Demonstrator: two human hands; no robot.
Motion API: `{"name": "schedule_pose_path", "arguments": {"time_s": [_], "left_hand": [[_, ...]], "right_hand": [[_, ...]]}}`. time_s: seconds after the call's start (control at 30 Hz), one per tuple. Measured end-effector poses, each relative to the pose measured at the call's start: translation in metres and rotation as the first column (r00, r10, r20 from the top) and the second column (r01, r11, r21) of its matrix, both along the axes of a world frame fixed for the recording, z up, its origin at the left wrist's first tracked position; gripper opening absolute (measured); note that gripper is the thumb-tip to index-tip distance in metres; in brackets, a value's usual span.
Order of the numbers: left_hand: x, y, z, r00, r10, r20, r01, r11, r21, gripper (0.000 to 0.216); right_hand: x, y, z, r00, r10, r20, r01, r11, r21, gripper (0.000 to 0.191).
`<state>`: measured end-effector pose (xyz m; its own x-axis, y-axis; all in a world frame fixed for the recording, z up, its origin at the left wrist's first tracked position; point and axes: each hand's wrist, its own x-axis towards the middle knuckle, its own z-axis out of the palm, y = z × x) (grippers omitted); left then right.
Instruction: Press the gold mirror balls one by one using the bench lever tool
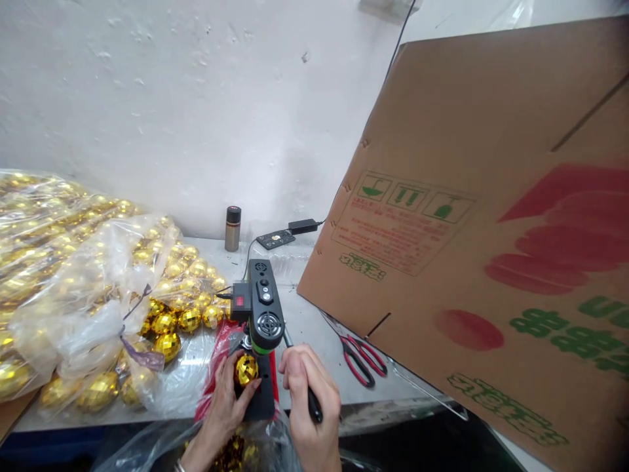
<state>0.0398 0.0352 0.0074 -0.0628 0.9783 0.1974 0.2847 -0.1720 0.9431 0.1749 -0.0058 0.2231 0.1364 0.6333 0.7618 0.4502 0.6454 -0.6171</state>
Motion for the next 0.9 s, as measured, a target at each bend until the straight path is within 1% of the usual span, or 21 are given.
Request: {"name": "schedule_pose_path", "arguments": {"time_s": [0.1, 0.33, 0.47, 0.6, 0.73, 0.8, 0.9], "left_hand": [[0.002, 0.001, 0.001, 1.0, -0.023, 0.006, 0.023, 1.0, 0.014, 0.06], [-0.006, 0.003, 0.026, 0.984, -0.17, -0.054, 0.173, 0.983, 0.06, 0.048], [-0.009, 0.007, 0.034, 0.971, -0.207, -0.117, 0.217, 0.974, 0.072, 0.045], [-0.004, 0.013, 0.037, 0.955, -0.175, -0.238, 0.2, 0.976, 0.087, 0.044], [0.001, 0.016, 0.036, 0.938, -0.114, -0.327, 0.159, 0.981, 0.114, 0.038], [0.001, 0.016, 0.033, 0.934, -0.093, -0.346, 0.142, 0.983, 0.119, 0.037], [0.001, 0.014, 0.028, 0.935, -0.091, -0.343, 0.14, 0.983, 0.12, 0.039]], "right_hand": [[0.001, -0.001, -0.002, 1.0, 0.007, 0.007, -0.007, 1.0, 0.003, 0.03], [0.001, -0.002, -0.002, 1.0, -0.013, 0.02, 0.012, 1.0, 0.023, 0.029], [0.002, -0.003, -0.003, 0.999, -0.017, 0.033, 0.016, 0.999, 0.035, 0.03], [0.001, -0.004, -0.008, 1.0, -0.016, 0.011, 0.016, 1.0, -0.005, 0.03], [-0.005, -0.008, -0.016, 0.996, -0.046, -0.08, 0.042, 0.998, -0.05, 0.033], [-0.009, -0.01, -0.023, 0.992, -0.074, -0.107, 0.068, 0.996, -0.059, 0.035], [-0.014, -0.013, -0.039, 0.986, -0.132, -0.101, 0.127, 0.99, -0.052, 0.036]]}}
